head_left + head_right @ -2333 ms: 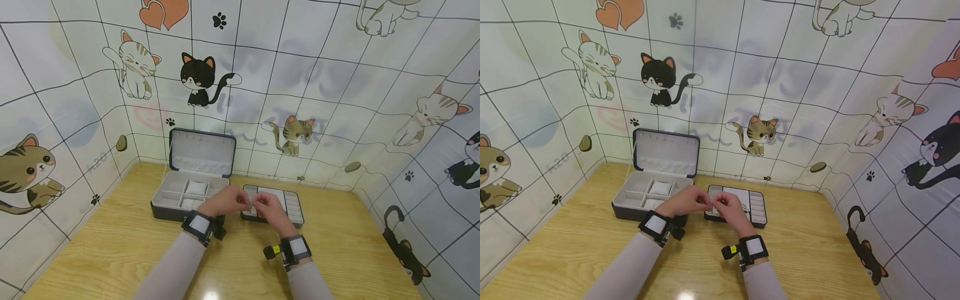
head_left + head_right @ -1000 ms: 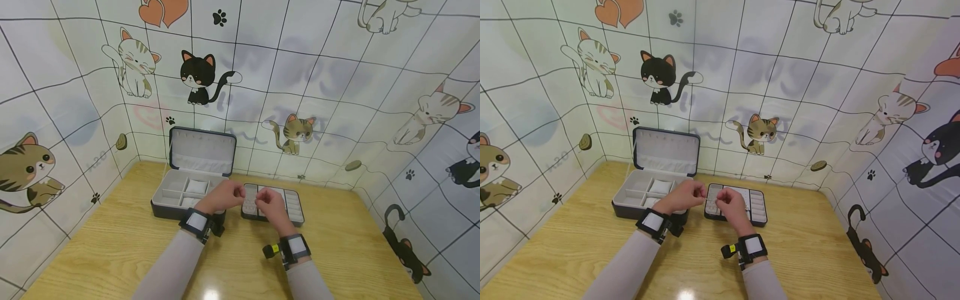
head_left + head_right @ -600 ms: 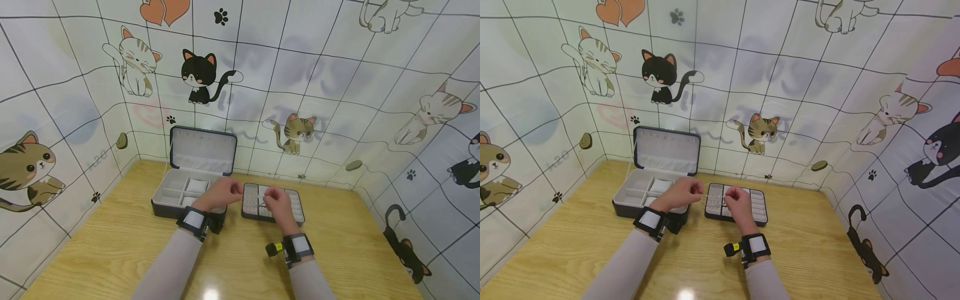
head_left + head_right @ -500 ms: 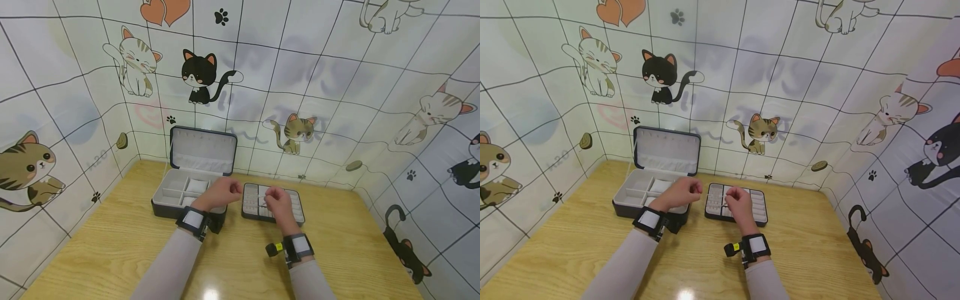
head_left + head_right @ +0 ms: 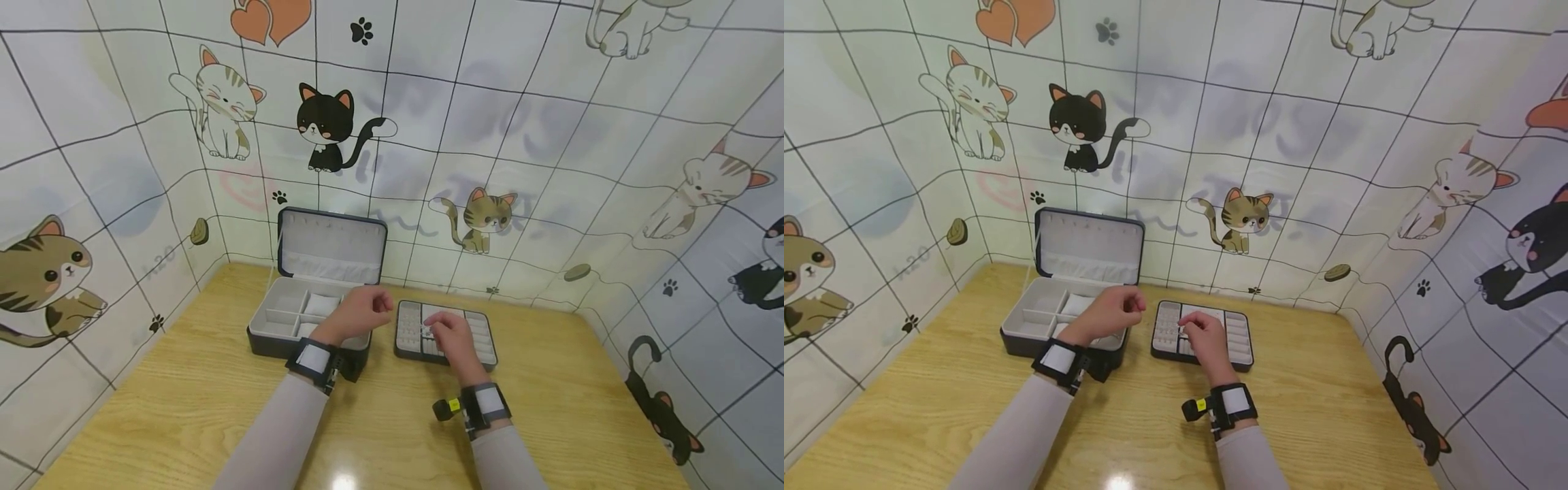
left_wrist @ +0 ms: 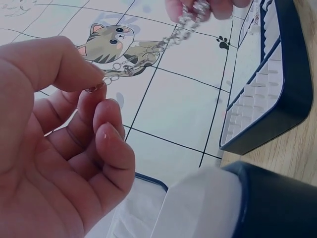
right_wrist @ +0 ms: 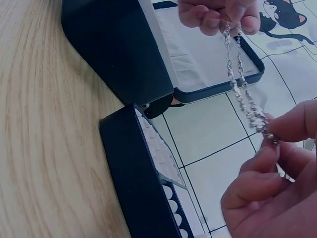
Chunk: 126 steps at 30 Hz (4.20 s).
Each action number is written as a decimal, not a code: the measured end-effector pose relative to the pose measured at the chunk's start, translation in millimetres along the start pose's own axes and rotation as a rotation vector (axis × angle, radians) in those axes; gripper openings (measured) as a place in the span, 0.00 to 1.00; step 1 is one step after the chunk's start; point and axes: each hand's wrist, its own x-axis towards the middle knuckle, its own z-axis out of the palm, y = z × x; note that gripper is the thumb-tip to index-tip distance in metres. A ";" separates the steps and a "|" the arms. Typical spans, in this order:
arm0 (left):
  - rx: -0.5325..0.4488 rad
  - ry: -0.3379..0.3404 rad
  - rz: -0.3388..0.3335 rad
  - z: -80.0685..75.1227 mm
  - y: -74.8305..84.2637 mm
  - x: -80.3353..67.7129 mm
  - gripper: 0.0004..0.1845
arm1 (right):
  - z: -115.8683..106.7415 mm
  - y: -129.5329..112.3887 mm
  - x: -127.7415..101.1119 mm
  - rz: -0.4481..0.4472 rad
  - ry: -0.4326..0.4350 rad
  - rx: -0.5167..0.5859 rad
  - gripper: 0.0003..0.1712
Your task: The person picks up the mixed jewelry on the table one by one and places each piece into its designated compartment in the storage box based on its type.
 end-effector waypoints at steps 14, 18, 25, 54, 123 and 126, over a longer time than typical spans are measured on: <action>-0.029 0.059 0.059 9.5 5.5 -0.8 0.08 | 9.7 0.9 -3.5 0.036 -0.076 -0.179 0.04; 0.060 0.147 0.111 11.4 5.4 0.0 0.10 | 11.1 0.7 -4.3 0.036 -0.069 -0.161 0.01; 0.149 0.263 0.216 10.6 6.4 1.1 0.06 | 13.6 -1.2 -7.8 -0.021 -0.080 -0.143 0.04; 0.090 0.348 0.194 4.1 7.9 0.5 0.06 | 34.9 3.7 -10.9 -0.048 -0.244 0.104 0.05; -0.033 0.535 -0.027 -49.1 -24.3 -12.0 0.05 | 121.1 -18.9 90.2 -0.478 0.005 -0.682 0.38; -0.023 0.538 -0.025 -48.5 -26.1 -10.8 0.05 | 126.3 -16.8 90.6 -0.462 0.030 -0.672 0.37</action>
